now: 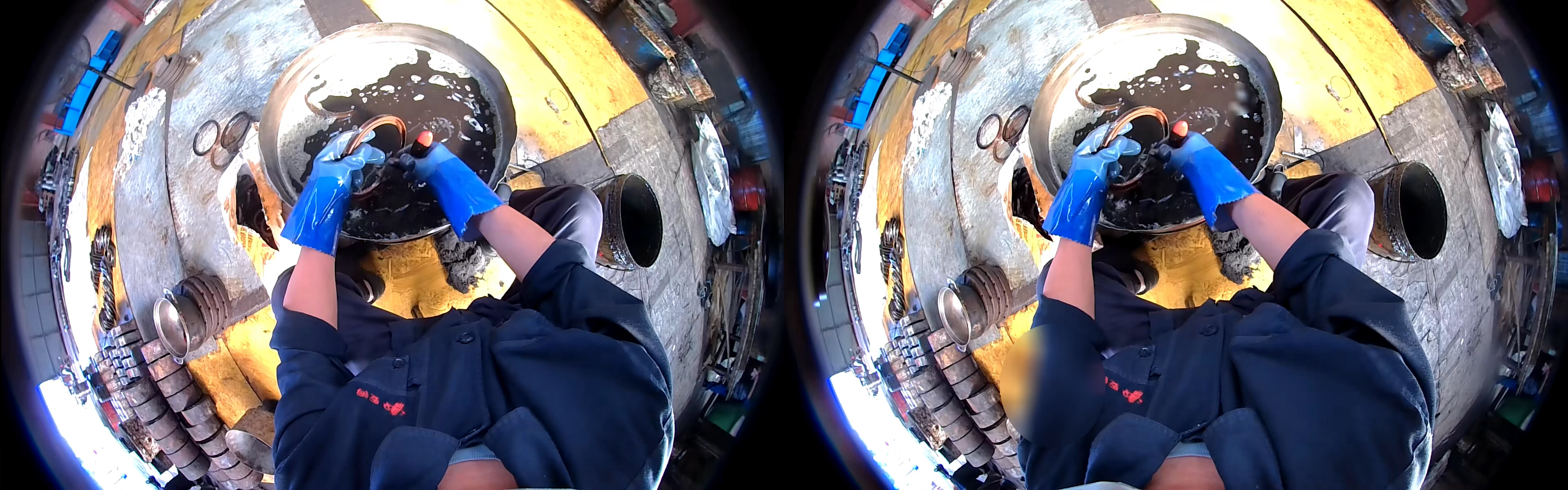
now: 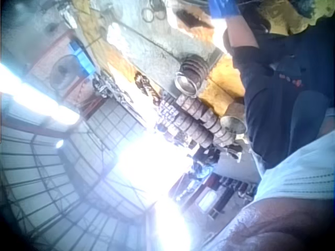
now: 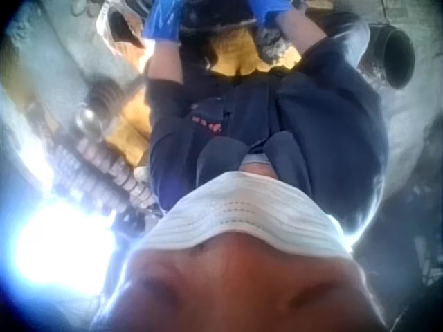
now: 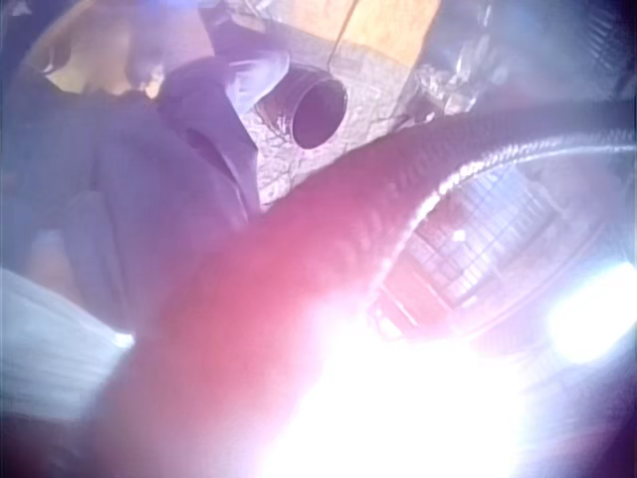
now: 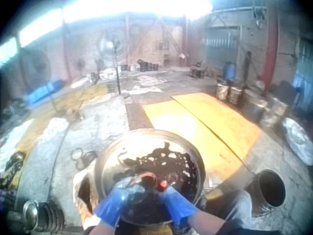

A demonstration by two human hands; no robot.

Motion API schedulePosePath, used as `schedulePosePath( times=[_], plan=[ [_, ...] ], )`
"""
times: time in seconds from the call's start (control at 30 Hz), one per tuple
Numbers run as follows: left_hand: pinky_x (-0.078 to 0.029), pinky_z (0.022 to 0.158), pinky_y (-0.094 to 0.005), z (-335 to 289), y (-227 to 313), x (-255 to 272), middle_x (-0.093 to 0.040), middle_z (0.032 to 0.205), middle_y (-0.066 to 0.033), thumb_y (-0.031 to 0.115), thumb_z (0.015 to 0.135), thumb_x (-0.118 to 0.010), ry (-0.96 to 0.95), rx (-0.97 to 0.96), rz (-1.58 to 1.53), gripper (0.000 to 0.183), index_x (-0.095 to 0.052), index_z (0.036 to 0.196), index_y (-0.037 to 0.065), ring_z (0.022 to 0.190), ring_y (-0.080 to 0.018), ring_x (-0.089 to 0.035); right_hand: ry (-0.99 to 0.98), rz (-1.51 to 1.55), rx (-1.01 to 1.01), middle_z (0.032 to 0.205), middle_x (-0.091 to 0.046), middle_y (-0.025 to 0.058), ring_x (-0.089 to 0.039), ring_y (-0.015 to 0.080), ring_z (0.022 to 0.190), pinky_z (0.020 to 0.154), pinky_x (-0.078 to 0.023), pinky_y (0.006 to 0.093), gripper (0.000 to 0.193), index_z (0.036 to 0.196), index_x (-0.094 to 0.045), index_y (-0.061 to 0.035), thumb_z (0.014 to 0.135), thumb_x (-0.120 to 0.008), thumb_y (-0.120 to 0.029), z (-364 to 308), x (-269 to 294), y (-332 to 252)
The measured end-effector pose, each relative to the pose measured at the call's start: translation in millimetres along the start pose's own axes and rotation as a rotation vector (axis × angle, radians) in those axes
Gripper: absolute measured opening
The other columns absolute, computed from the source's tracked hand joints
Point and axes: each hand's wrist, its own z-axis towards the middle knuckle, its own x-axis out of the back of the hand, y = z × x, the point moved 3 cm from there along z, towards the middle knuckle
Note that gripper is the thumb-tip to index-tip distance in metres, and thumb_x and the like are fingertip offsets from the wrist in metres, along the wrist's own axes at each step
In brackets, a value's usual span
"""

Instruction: The person cleans circular metal components in a large basin of dark fluid, using a handheld brush to scrub the surfaces while wearing protective gloves.

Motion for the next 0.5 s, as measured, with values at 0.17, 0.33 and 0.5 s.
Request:
schedulePosePath(
  times=[0.17,0.33,0.5],
  plan=[
    [-0.04,0.053,-0.019,-22,-6,32,-0.074,0.093,-0.0072,0.01,0.091,-0.063,0.096,0.014,0.014,0.029,-0.065,0.119,0.004,0.057,-0.0052,-0.051,-0.291,0.486,-0.388,0.095,-0.071,0.0085,-0.066,0.0119,0.085,0.074,-0.053,0.0255,0.024,0.109,-0.069,-0.0006,0.092,-0.064,-0.018,-60,-21,-70],
    [-0.044,0.057,-0.0232,0,-3,37,-0.074,0.097,-0.0084,0.022,0.094,-0.061,0.17,-0.093,-0.094,0.035,-0.062,0.123,0.004,0.062,-0.0102,-0.056,-0.176,0.744,-0.103,0.105,-0.07,0.0081,-0.065,0.0145,0.092,0.081,-0.052,0.0274,0.027,0.113,-0.066,0.0019,0.093,-0.064,-0.017,-60,17,-53],
    [-0.044,0.057,-0.0225,-1,-6,48,-0.07,0.104,-0.0046,0.024,0.097,-0.057,0.345,-0.002,-0.374,0.037,-0.058,0.131,0.009,0.066,-0.0088,-0.053,0.073,0.267,-0.207,0.098,-0.072,0.0086,-0.067,0.0161,0.085,0.078,-0.055,0.0307,0.026,0.104,-0.069,0.0001,0.09,-0.07,-0.022,-47,41,-48]
  ],
)
